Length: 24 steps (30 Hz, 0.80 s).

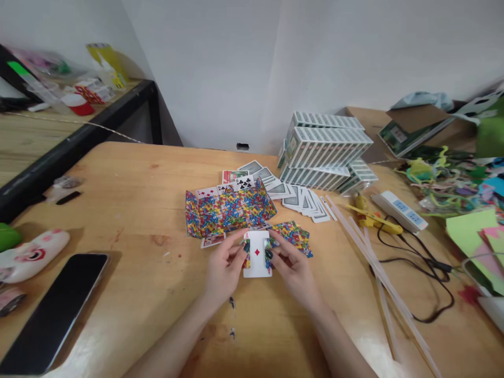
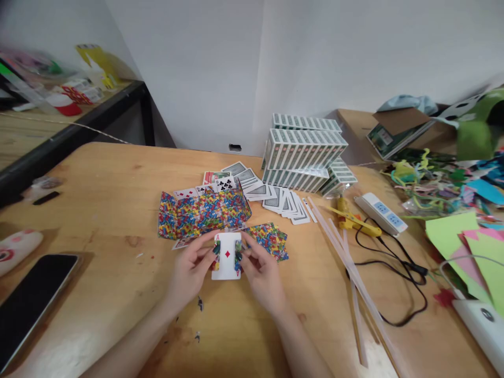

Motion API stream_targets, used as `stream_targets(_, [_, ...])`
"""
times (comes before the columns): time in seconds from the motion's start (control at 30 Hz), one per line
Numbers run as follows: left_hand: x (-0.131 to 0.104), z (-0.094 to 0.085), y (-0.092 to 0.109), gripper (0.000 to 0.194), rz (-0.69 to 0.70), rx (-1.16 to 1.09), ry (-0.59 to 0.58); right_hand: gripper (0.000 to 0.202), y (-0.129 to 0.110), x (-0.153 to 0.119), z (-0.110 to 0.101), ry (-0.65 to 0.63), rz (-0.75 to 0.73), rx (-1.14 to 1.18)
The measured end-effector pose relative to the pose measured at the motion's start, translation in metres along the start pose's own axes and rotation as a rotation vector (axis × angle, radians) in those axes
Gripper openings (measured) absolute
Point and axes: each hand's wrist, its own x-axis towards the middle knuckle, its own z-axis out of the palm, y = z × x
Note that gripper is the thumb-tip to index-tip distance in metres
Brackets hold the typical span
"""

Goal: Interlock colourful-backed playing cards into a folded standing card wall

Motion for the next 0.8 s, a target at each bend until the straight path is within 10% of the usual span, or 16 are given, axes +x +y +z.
stream_targets(0.8, [-0.0031, 0.0035, 0.0002, 0.038, -0.008, -0.008, 0.006, 0.035, -0.0028, 0.0009, 0.0026, 0.059, 0.108, 0.131])
